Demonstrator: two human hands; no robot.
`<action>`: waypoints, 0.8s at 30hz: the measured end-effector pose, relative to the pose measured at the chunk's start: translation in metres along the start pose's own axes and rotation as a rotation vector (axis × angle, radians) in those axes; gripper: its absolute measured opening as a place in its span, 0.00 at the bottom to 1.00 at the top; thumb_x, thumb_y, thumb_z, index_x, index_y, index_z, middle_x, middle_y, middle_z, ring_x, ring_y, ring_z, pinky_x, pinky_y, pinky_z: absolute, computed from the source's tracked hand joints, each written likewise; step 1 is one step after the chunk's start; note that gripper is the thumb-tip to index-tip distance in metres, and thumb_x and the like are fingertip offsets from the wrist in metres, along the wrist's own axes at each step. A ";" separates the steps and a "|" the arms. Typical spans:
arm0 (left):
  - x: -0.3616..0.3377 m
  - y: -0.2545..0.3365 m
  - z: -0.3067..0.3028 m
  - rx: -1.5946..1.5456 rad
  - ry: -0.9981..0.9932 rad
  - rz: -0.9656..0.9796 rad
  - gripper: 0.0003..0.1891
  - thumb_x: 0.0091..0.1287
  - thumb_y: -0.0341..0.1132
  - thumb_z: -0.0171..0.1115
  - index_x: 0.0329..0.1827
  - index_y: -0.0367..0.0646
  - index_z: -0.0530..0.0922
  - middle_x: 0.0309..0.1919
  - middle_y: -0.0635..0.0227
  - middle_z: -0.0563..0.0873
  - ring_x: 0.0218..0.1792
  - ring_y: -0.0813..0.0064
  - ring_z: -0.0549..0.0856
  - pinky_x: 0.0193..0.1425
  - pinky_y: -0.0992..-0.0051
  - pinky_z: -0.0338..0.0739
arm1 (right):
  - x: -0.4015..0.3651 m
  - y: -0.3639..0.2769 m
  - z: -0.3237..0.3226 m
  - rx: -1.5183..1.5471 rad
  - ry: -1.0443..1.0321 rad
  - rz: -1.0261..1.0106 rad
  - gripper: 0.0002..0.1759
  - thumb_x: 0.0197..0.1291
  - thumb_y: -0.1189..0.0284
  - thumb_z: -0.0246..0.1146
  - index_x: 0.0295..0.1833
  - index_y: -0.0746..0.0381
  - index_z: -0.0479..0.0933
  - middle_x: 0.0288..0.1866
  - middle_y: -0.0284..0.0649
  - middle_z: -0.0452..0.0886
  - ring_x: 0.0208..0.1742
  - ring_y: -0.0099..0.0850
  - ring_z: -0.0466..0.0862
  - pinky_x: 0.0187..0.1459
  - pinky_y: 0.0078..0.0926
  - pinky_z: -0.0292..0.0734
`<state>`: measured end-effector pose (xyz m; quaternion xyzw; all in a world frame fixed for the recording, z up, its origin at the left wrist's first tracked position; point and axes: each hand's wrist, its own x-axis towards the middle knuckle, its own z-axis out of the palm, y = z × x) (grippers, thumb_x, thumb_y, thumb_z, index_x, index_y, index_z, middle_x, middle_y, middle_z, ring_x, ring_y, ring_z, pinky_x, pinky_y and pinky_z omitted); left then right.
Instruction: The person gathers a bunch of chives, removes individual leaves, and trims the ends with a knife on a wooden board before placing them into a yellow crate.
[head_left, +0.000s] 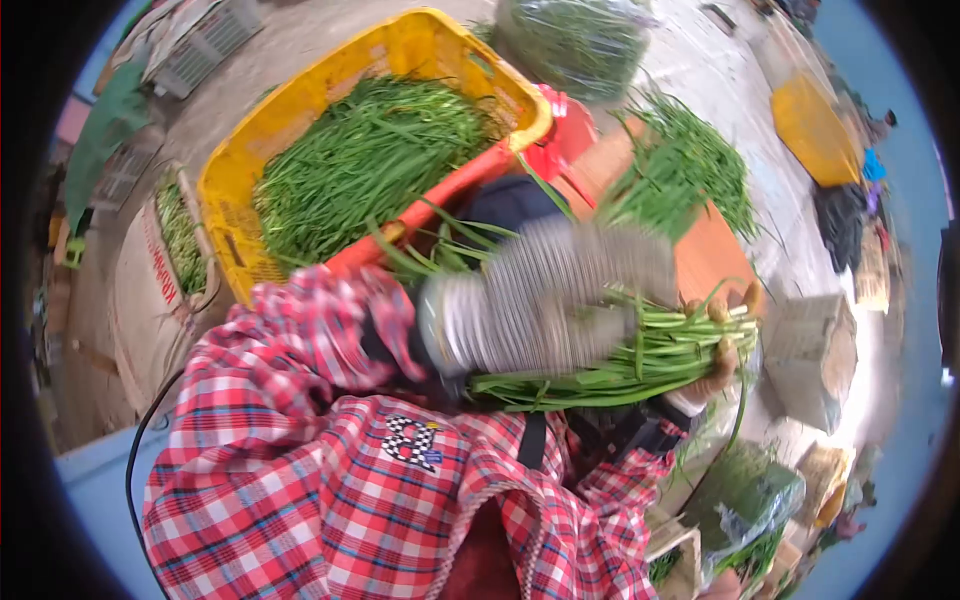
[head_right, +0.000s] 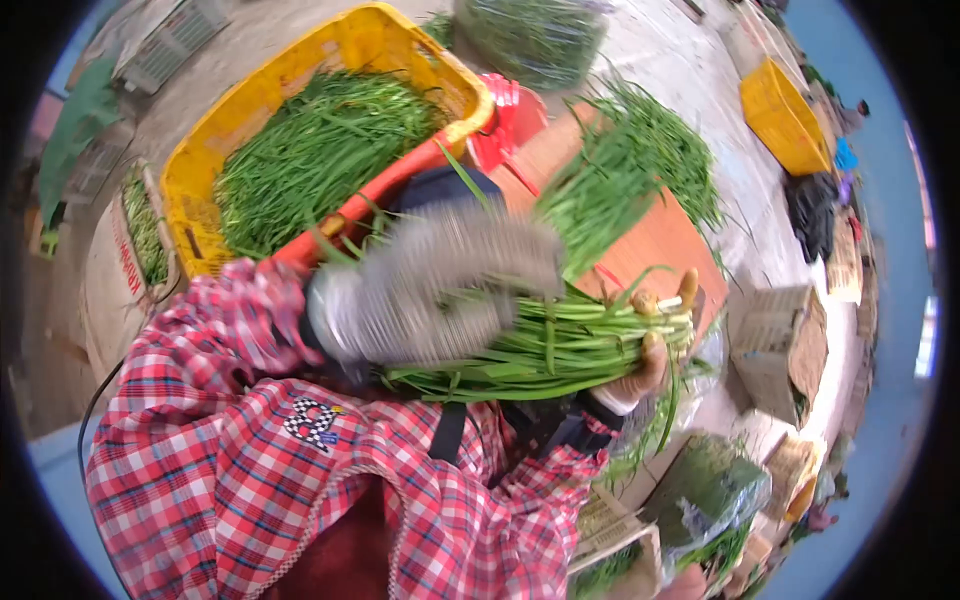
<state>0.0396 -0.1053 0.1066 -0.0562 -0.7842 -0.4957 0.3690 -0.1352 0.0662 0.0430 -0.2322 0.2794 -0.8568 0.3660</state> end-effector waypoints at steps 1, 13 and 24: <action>0.017 -0.004 -0.016 0.045 -0.012 -0.096 0.18 0.56 0.28 0.58 0.51 0.39 0.76 0.49 0.54 0.81 0.53 0.59 0.81 0.59 0.65 0.73 | 0.001 -0.004 -0.003 -0.006 -0.059 -0.018 0.44 0.58 0.71 0.59 0.76 0.52 0.43 0.47 0.40 0.75 0.44 0.37 0.78 0.51 0.46 0.77; -0.001 -0.061 0.093 -0.840 -0.873 -0.629 0.53 0.55 0.43 0.74 0.74 0.41 0.44 0.61 0.63 0.70 0.63 0.74 0.67 0.68 0.71 0.63 | -0.022 -0.020 0.010 -0.240 0.387 -0.145 0.36 0.57 0.71 0.58 0.72 0.54 0.55 0.44 0.43 0.78 0.43 0.33 0.80 0.46 0.35 0.81; -0.039 -0.034 0.099 -0.974 -0.754 -1.257 0.18 0.57 0.28 0.70 0.50 0.41 0.78 0.38 0.70 0.86 0.37 0.80 0.83 0.42 0.78 0.79 | -0.032 0.000 0.012 -0.312 0.551 -0.220 0.32 0.57 0.79 0.54 0.69 0.66 0.58 0.42 0.39 0.77 0.37 0.26 0.80 0.41 0.22 0.79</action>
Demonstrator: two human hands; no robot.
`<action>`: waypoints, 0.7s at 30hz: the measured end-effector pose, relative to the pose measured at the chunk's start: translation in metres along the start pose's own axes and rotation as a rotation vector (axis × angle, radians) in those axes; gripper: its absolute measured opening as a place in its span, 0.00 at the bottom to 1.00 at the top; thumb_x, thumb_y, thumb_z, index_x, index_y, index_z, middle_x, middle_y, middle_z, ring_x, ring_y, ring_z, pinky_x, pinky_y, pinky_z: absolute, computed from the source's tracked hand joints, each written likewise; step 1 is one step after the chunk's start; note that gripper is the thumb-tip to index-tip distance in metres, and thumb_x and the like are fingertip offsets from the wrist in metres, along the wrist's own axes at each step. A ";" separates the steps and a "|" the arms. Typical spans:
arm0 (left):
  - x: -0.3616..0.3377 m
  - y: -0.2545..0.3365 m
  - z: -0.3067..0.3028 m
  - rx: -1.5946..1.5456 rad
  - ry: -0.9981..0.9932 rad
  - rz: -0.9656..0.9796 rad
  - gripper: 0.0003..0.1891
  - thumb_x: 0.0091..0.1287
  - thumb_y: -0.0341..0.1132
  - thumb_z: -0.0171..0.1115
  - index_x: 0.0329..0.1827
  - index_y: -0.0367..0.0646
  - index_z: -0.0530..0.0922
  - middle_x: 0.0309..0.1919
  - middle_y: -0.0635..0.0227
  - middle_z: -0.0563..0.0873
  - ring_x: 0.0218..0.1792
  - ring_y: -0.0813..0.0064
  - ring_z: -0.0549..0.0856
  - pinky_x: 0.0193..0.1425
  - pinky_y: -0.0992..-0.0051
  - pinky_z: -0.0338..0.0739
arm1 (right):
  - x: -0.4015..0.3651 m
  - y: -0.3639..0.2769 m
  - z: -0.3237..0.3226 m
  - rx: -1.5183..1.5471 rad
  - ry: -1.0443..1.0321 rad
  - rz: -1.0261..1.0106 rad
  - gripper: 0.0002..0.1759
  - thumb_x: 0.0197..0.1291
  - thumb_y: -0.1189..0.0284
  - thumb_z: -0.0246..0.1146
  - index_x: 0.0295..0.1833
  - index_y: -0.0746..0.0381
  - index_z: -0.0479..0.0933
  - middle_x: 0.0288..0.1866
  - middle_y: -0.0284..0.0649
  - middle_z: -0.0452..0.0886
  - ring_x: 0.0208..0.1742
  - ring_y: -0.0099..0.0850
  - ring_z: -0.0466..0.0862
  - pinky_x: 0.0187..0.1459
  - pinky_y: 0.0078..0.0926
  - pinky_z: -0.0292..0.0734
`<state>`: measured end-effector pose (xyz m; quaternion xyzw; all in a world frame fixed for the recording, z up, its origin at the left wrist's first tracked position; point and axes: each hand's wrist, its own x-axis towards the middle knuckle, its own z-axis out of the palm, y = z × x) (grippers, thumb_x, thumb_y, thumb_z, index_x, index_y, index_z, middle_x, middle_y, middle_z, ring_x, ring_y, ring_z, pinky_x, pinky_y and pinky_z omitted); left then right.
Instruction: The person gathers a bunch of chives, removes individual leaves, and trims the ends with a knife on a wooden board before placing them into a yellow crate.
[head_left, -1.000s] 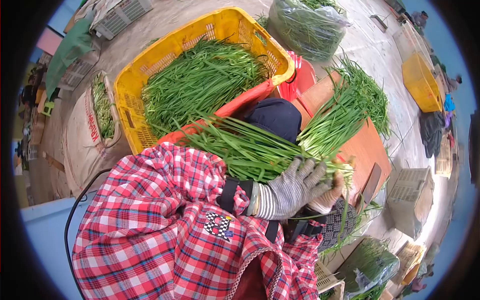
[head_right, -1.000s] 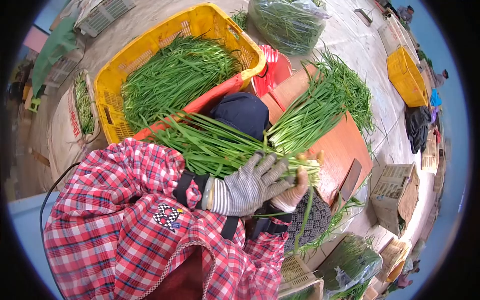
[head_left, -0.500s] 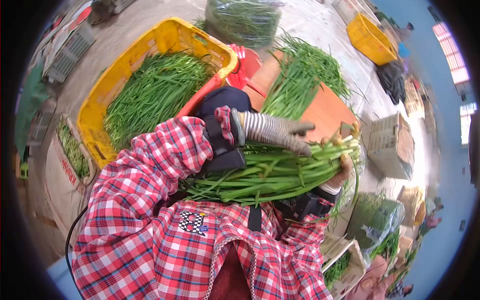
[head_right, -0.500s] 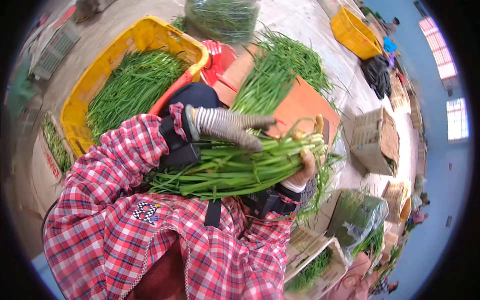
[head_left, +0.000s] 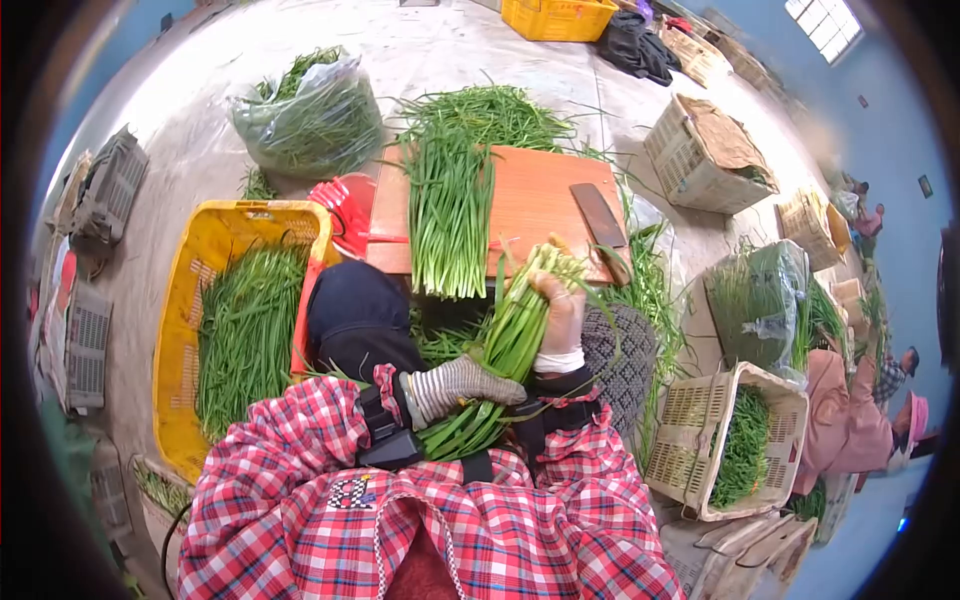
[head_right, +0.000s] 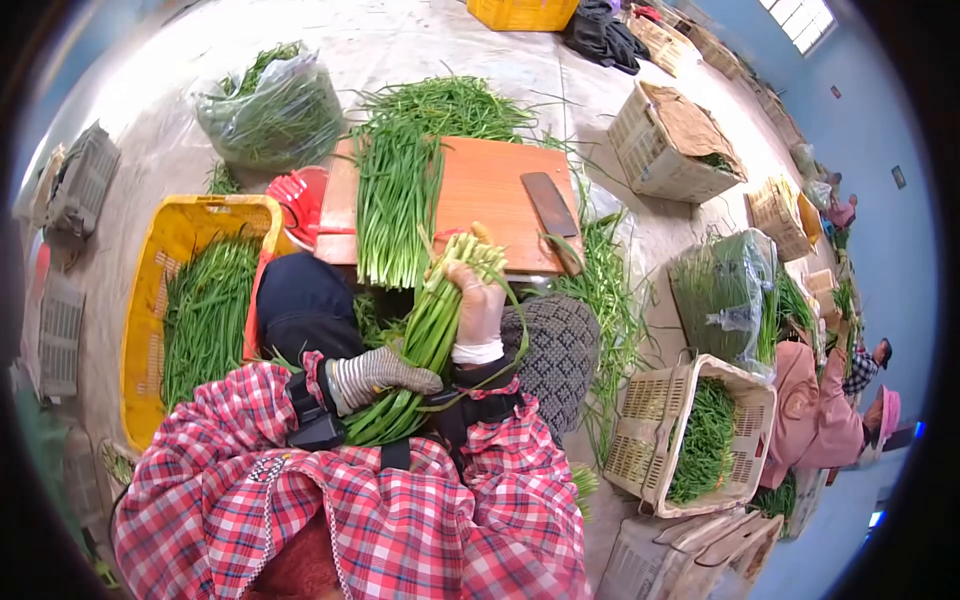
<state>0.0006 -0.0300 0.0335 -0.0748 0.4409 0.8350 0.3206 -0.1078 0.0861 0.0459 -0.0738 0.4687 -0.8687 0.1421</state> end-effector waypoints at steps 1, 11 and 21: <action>0.000 0.001 -0.004 0.004 0.001 0.004 0.18 0.57 0.28 0.70 0.50 0.41 0.78 0.38 0.70 0.86 0.37 0.80 0.83 0.42 0.78 0.79 | 0.004 0.002 -0.003 -0.057 0.016 0.018 0.31 0.58 0.78 0.55 0.69 0.67 0.57 0.46 0.39 0.77 0.40 0.25 0.79 0.43 0.22 0.78; 0.016 0.051 -0.036 0.084 0.080 -0.091 0.25 0.57 0.23 0.62 0.60 0.35 0.72 0.45 0.55 0.82 0.43 0.62 0.84 0.48 0.66 0.80 | 0.048 -0.097 -0.111 -0.141 0.007 -0.109 0.36 0.61 0.61 0.63 0.71 0.58 0.59 0.57 0.37 0.73 0.52 0.29 0.77 0.53 0.31 0.72; 0.096 0.197 0.028 0.679 0.308 -0.094 0.26 0.54 0.26 0.70 0.58 0.39 0.74 0.45 0.70 0.84 0.42 0.81 0.80 0.48 0.77 0.77 | 0.130 0.027 -0.284 -1.826 0.109 0.097 0.38 0.48 0.56 0.70 0.64 0.58 0.67 0.45 0.49 0.79 0.47 0.42 0.81 0.41 0.41 0.79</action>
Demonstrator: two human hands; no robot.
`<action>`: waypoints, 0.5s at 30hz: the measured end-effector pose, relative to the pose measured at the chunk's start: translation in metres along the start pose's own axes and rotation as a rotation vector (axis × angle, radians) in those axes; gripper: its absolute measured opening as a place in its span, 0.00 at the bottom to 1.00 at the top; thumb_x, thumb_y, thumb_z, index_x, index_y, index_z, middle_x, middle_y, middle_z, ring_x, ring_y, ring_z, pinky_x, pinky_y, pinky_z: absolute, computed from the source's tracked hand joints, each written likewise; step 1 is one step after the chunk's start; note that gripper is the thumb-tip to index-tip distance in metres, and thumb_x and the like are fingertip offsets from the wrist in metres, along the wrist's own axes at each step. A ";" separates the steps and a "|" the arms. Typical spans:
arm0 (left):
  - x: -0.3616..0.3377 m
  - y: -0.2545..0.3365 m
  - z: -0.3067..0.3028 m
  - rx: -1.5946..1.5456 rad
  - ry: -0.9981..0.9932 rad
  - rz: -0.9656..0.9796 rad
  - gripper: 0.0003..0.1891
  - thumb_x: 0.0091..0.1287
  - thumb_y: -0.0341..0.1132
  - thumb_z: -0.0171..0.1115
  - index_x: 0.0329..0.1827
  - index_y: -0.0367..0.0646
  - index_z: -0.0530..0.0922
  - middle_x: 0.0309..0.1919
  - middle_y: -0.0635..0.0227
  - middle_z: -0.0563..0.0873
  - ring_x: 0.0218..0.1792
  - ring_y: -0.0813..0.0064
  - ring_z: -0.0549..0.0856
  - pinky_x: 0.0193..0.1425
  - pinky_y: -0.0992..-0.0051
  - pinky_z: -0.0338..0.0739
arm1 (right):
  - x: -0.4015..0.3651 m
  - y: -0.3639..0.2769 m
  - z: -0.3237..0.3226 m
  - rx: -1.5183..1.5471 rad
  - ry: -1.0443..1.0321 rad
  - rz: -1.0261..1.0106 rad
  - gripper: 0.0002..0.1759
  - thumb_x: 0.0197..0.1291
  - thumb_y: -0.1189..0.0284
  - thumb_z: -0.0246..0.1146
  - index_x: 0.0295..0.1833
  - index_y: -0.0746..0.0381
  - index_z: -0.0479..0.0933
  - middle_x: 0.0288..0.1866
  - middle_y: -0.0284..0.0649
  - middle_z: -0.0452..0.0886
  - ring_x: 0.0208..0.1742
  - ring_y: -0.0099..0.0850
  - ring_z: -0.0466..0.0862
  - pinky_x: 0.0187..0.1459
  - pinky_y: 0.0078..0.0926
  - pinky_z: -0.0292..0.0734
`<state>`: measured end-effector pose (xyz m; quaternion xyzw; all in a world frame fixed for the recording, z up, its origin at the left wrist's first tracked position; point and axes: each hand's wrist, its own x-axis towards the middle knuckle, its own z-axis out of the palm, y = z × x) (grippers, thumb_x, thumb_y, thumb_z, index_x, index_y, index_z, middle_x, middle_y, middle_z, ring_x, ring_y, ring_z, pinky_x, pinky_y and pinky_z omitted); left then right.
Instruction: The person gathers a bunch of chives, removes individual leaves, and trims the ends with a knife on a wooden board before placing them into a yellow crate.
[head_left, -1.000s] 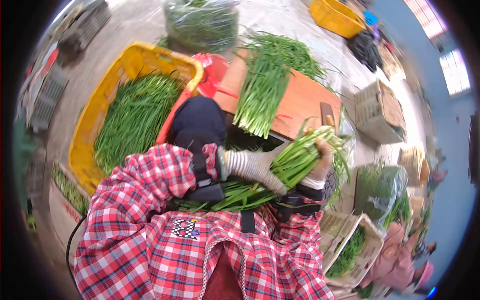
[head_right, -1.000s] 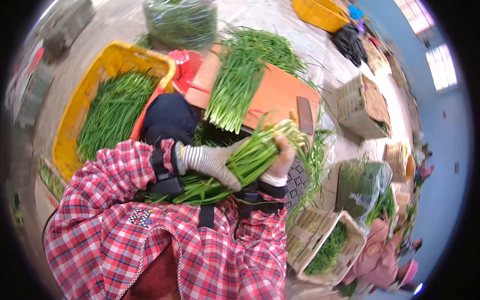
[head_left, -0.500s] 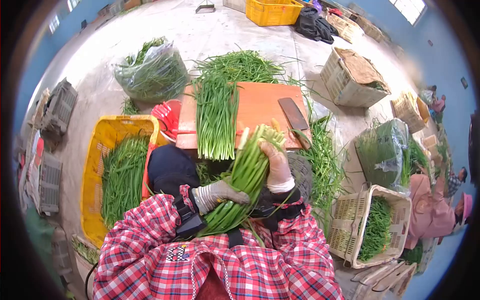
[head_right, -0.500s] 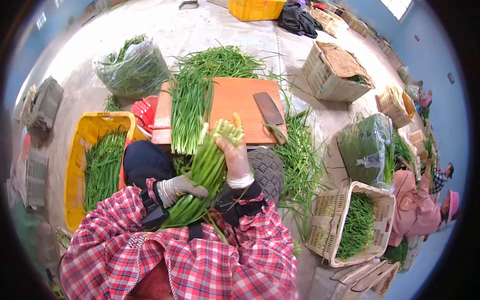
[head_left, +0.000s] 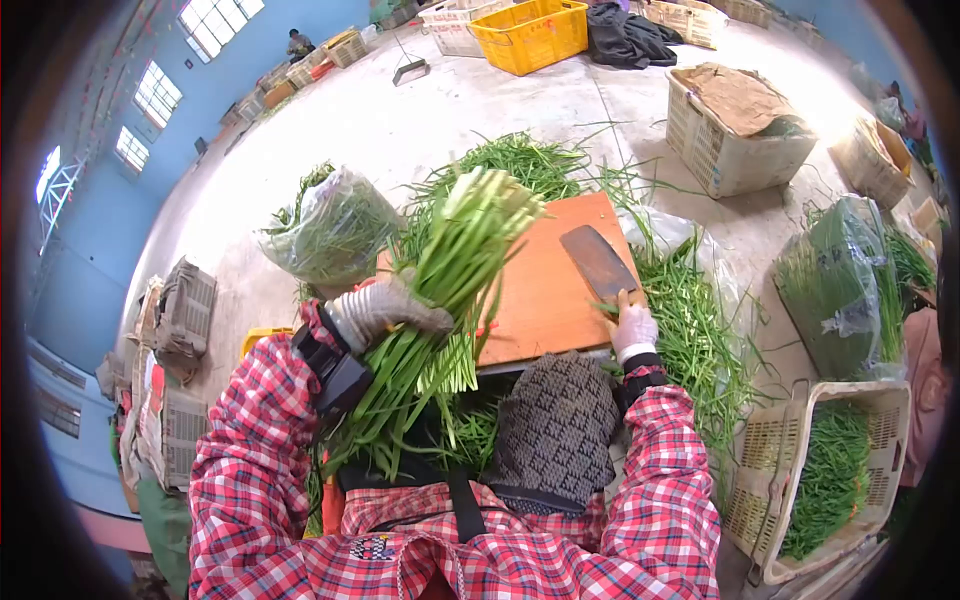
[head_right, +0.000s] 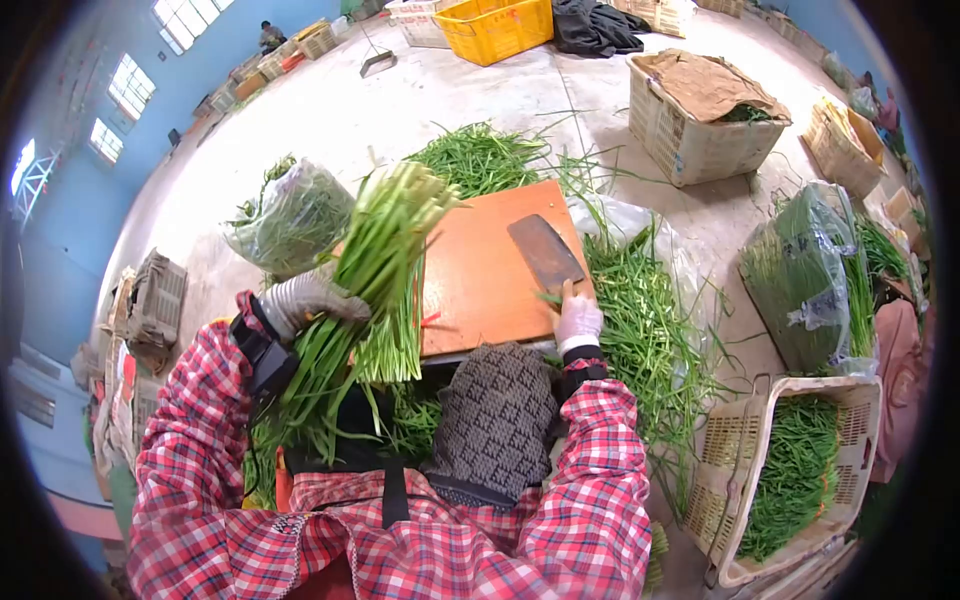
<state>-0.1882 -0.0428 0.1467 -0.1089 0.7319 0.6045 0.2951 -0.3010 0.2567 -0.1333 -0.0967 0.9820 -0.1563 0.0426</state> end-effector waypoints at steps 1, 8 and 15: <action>0.031 -0.050 -0.028 0.248 -0.035 0.112 0.27 0.53 0.27 0.72 0.58 0.38 0.74 0.45 0.70 0.84 0.43 0.81 0.80 0.49 0.77 0.77 | -0.009 0.020 0.019 -0.062 0.110 -0.078 0.36 0.48 0.58 0.69 0.63 0.58 0.68 0.40 0.48 0.80 0.44 0.43 0.83 0.42 0.40 0.79; 0.138 0.018 0.033 0.815 0.008 0.335 0.35 0.50 0.34 0.74 0.63 0.39 0.69 0.50 0.64 0.83 0.49 0.78 0.78 0.54 0.73 0.76 | -0.036 0.063 0.011 0.912 0.173 0.172 0.31 0.55 0.68 0.64 0.65 0.63 0.66 0.34 0.45 0.79 0.33 0.34 0.81 0.34 0.32 0.76; 0.218 -0.029 0.096 1.490 0.298 0.151 0.40 0.54 0.35 0.67 0.71 0.59 0.59 0.36 0.55 0.84 0.37 0.57 0.86 0.38 0.59 0.80 | -0.101 0.077 -0.037 1.478 0.334 0.337 0.22 0.60 0.78 0.58 0.60 0.67 0.64 0.29 0.33 0.73 0.27 0.20 0.72 0.29 0.19 0.71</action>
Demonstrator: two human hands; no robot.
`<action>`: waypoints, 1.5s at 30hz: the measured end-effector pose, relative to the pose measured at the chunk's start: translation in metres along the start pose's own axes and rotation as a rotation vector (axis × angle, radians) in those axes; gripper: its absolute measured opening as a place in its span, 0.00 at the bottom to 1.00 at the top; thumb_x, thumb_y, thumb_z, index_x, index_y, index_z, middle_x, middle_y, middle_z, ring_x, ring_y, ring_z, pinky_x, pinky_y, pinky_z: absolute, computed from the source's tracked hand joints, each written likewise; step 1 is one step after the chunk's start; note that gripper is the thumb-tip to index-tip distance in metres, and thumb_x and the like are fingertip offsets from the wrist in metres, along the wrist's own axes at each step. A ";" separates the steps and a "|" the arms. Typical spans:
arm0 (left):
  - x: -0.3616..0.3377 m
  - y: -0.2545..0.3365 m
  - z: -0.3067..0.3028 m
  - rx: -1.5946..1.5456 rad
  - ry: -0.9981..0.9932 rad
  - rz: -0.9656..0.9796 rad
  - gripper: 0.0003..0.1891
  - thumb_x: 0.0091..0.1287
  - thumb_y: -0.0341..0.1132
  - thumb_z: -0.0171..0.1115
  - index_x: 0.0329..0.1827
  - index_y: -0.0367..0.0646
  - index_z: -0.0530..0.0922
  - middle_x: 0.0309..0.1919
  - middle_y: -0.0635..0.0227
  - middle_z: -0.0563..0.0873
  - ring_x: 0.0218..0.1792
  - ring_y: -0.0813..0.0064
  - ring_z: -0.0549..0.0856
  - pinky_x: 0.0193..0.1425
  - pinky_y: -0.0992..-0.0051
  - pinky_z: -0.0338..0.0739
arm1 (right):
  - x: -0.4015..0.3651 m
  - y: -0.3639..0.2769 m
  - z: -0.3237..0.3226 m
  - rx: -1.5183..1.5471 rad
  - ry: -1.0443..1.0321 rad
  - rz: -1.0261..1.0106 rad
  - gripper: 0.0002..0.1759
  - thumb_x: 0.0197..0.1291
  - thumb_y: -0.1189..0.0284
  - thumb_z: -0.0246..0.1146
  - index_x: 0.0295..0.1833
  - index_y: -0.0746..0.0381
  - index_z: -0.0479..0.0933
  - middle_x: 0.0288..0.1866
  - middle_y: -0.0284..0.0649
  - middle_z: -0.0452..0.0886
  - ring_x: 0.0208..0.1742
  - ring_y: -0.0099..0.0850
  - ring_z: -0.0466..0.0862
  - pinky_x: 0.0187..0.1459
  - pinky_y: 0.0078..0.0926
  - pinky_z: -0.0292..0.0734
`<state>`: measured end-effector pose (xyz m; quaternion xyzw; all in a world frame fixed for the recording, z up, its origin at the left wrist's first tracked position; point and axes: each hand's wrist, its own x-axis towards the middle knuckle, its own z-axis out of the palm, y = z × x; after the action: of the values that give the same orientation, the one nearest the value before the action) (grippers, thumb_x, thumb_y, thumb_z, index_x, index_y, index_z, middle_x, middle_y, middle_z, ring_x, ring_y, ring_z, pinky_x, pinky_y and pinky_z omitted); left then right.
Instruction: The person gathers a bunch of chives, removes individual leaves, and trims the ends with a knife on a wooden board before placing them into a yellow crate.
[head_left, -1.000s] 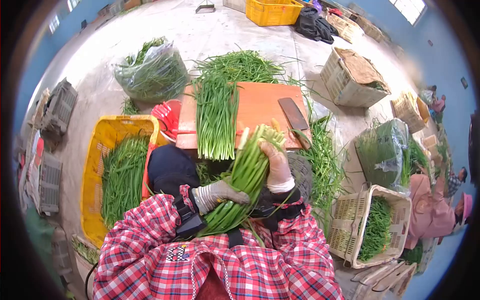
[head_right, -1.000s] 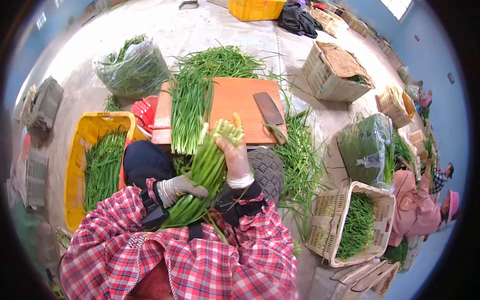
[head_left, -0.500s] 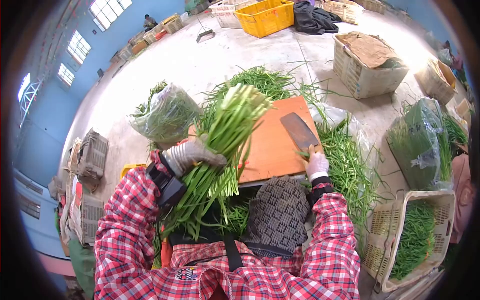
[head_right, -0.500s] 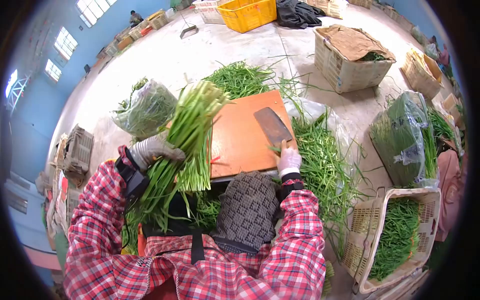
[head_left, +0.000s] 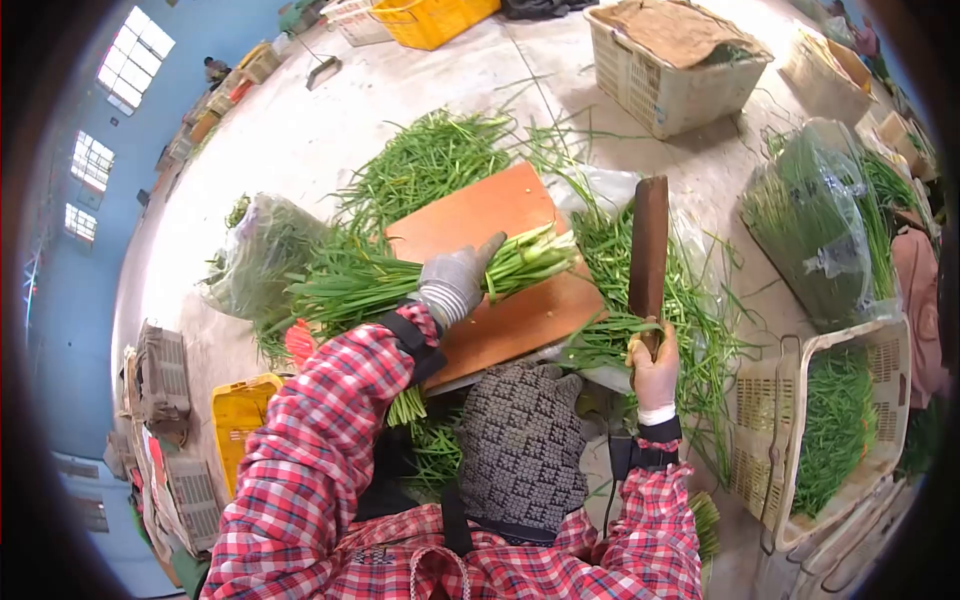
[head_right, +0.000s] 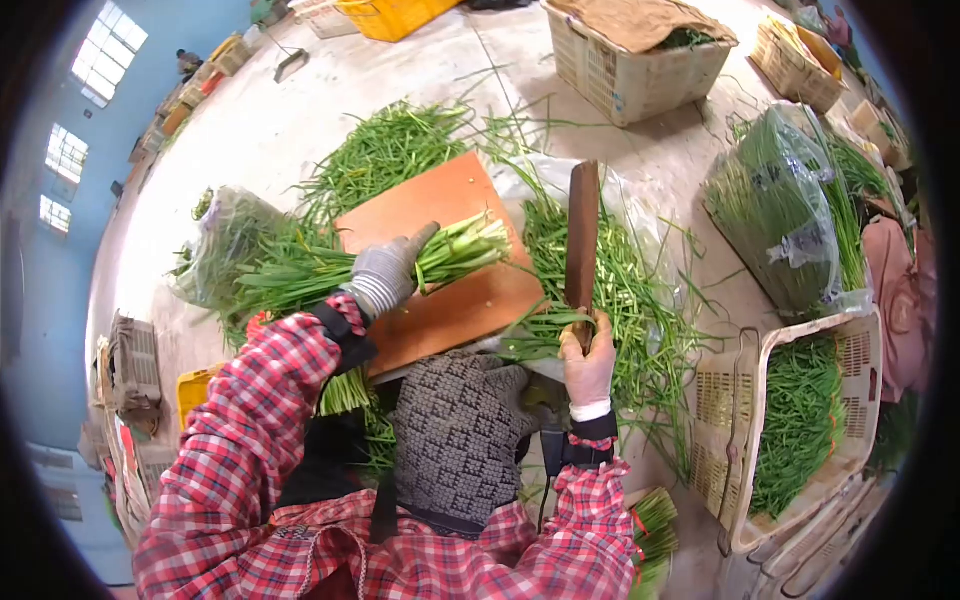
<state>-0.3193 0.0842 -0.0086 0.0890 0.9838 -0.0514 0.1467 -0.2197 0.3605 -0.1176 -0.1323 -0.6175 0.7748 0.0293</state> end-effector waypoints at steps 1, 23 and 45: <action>0.006 -0.004 0.022 0.037 0.020 0.027 0.40 0.53 0.34 0.67 0.71 0.59 0.59 0.36 0.55 0.84 0.36 0.56 0.86 0.38 0.59 0.80 | -0.007 -0.006 0.000 -0.104 -0.026 -0.032 0.22 0.59 0.77 0.58 0.59 0.67 0.65 0.29 0.33 0.73 0.27 0.21 0.72 0.30 0.20 0.71; 0.015 -0.015 0.079 -0.046 -0.024 0.000 0.39 0.53 0.31 0.66 0.70 0.59 0.62 0.39 0.52 0.82 0.37 0.52 0.85 0.40 0.60 0.80 | -0.045 -0.044 0.072 -1.076 -0.353 -0.083 0.29 0.57 0.69 0.59 0.64 0.68 0.64 0.30 0.57 0.81 0.32 0.55 0.81 0.35 0.49 0.75; 0.028 -0.018 0.066 -0.063 -0.179 0.029 0.40 0.53 0.30 0.68 0.70 0.57 0.61 0.43 0.56 0.84 0.43 0.57 0.86 0.41 0.60 0.80 | -0.023 -0.058 0.080 -1.031 -0.401 0.013 0.22 0.57 0.70 0.59 0.55 0.69 0.65 0.29 0.59 0.80 0.34 0.58 0.80 0.38 0.52 0.74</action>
<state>-0.3301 0.0630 -0.0788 0.0938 0.9664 -0.0261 0.2377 -0.2236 0.2931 -0.0420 0.0167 -0.9096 0.3821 -0.1624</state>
